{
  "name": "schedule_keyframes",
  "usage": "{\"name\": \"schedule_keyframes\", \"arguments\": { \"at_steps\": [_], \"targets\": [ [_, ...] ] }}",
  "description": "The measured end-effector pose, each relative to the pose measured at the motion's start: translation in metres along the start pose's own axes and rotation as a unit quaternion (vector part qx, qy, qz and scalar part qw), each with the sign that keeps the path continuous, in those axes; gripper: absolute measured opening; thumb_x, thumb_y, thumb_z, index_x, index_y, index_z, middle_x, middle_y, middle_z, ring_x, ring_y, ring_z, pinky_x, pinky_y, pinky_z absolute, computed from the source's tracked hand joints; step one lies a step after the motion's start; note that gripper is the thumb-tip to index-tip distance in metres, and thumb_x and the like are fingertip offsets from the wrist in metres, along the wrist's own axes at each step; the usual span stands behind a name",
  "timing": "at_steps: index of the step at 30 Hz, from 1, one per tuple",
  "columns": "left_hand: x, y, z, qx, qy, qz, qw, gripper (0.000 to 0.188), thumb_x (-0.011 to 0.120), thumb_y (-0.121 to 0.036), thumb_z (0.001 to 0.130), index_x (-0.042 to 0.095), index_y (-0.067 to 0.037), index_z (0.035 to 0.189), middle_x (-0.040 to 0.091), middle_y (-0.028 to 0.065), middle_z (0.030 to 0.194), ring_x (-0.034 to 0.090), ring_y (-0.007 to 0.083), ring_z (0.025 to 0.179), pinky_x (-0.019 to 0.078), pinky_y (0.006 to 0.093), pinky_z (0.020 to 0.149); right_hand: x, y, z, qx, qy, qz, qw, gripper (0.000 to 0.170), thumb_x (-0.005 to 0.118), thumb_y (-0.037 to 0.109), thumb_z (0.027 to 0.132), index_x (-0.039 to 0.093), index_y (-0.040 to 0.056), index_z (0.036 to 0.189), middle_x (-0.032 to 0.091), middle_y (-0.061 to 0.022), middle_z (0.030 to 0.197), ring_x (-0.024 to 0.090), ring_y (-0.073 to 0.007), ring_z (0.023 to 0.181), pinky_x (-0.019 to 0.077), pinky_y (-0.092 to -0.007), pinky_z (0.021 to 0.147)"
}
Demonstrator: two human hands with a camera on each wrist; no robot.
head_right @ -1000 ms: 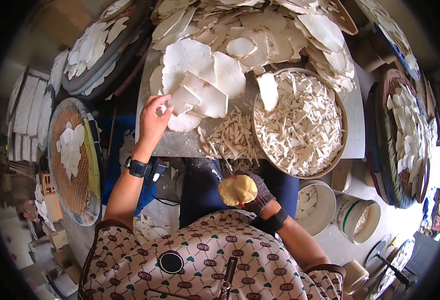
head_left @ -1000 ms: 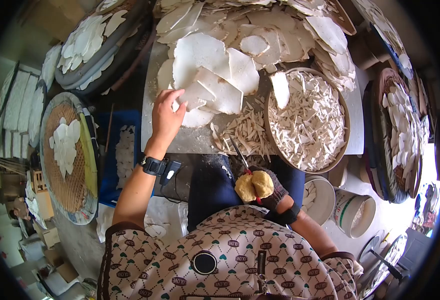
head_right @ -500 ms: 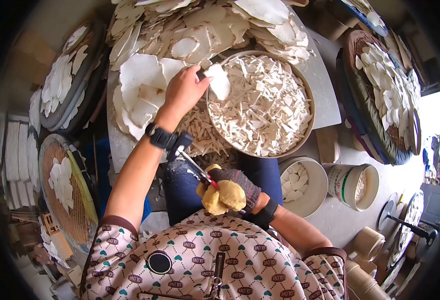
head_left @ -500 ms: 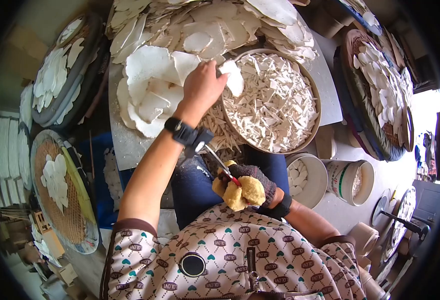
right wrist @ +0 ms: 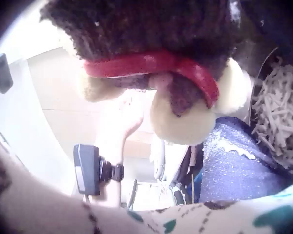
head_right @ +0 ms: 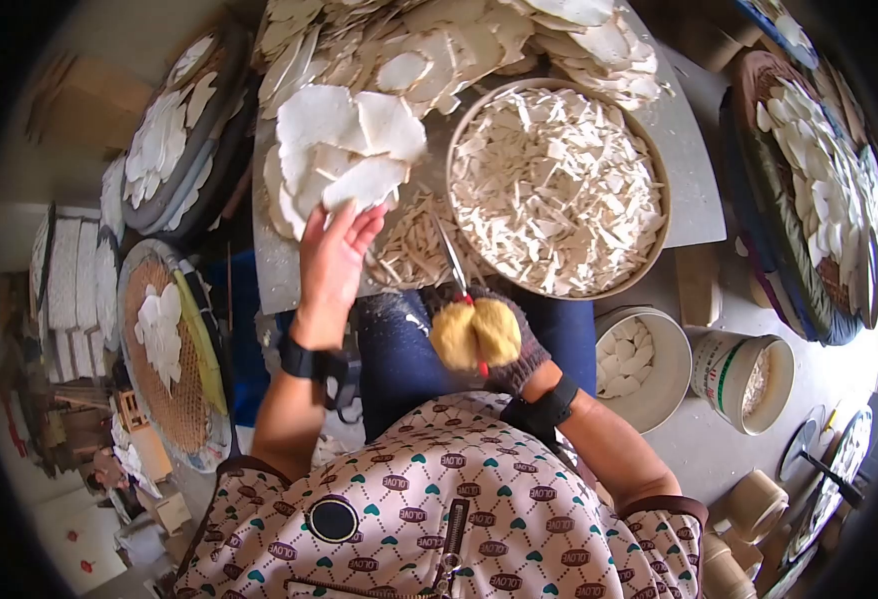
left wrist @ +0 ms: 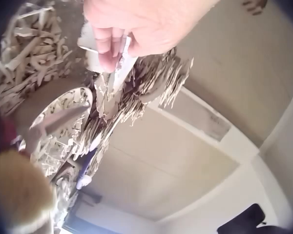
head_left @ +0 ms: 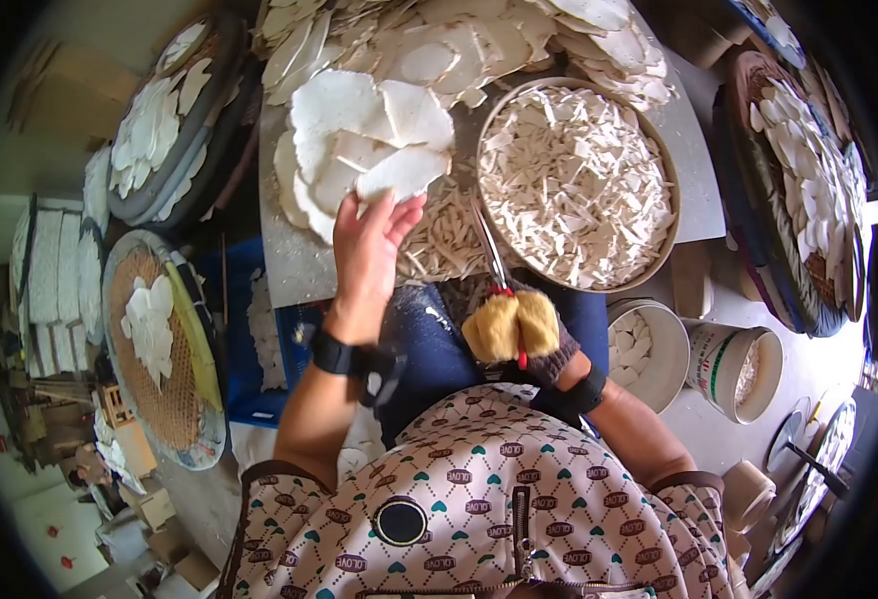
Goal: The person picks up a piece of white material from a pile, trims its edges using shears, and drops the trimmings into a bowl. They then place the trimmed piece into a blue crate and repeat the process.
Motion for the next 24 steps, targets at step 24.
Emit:
{"name": "schedule_keyframes", "arguments": {
  "at_steps": [24],
  "targets": [
    [-0.065,0.004,-0.058,0.093,-0.128,0.047,0.986,0.051,0.057,-0.005,0.086,0.035,-0.006,0.132,0.062,0.0110,0.099,0.064,0.0196,0.080,0.0551,0.0299,0.069,0.059,-0.024,0.045,-0.127,0.069,-0.468,0.872,0.036,0.073,0.019,0.063,0.061,0.0064,0.095,0.064,-0.0124,0.089,0.061,-0.0314,0.082,0.0490,-0.0364,0.071]
  ]
}}
Point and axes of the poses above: each hand's wrist, its own z-axis towards the middle knuckle, its own x-axis out of the palm, y = z × x, the point moved 10 cm from there along z, towards the middle knuckle
